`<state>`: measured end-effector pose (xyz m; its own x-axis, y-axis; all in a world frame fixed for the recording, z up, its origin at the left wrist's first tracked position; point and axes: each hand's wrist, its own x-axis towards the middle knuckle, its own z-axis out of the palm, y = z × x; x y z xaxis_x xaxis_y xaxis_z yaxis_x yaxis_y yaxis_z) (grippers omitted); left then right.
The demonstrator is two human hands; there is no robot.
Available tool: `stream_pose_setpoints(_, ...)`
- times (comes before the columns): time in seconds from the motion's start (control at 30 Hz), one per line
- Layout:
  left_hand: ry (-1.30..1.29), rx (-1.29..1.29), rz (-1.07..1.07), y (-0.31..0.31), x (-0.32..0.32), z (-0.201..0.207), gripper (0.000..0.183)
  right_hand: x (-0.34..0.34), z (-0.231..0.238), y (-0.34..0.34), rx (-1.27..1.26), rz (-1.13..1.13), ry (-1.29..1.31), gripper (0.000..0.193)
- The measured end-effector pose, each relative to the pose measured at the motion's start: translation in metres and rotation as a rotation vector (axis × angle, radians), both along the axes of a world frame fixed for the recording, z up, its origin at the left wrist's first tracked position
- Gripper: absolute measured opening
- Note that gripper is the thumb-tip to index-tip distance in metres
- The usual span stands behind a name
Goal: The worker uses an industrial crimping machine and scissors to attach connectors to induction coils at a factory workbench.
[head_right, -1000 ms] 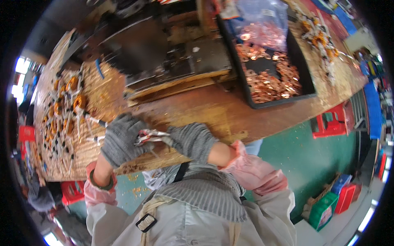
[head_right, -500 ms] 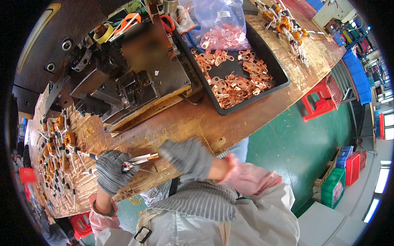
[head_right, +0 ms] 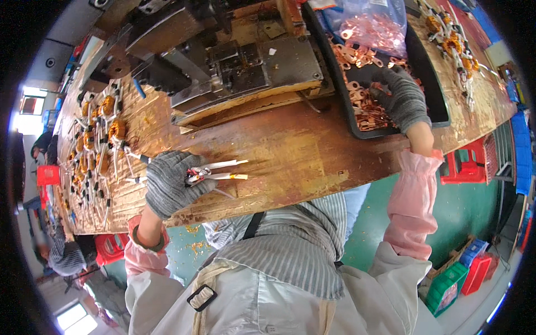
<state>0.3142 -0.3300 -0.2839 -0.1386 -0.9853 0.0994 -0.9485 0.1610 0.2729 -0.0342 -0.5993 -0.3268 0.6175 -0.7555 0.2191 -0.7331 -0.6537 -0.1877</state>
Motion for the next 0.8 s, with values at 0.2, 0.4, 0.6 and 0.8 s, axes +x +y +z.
stream_pose_setpoints(0.2, -0.003, -0.041, 0.027, 0.006, 0.002, -0.005, 0.035, 0.005, 0.009, 0.017, -0.218, -0.07, -0.482, 0.016)
stream_pose_setpoints(0.4, -0.007, -0.058, 0.035, 0.009, 0.004, -0.008, 0.034, 0.068, 0.011, 0.137, 0.585, -0.023, -1.0, 0.014)
stream_pose_setpoints(0.6, -0.005, -0.053, 0.021, 0.007, 0.005, -0.008, 0.033, 0.118, -0.031, 0.172, 0.954, 0.034, -1.139, 0.01)
stream_pose_setpoints(0.8, 0.031, -0.081, 0.01, 0.007, 0.006, -0.009, 0.033, 0.129, -0.043, 0.18, 0.916, 0.132, -1.045, 0.008)
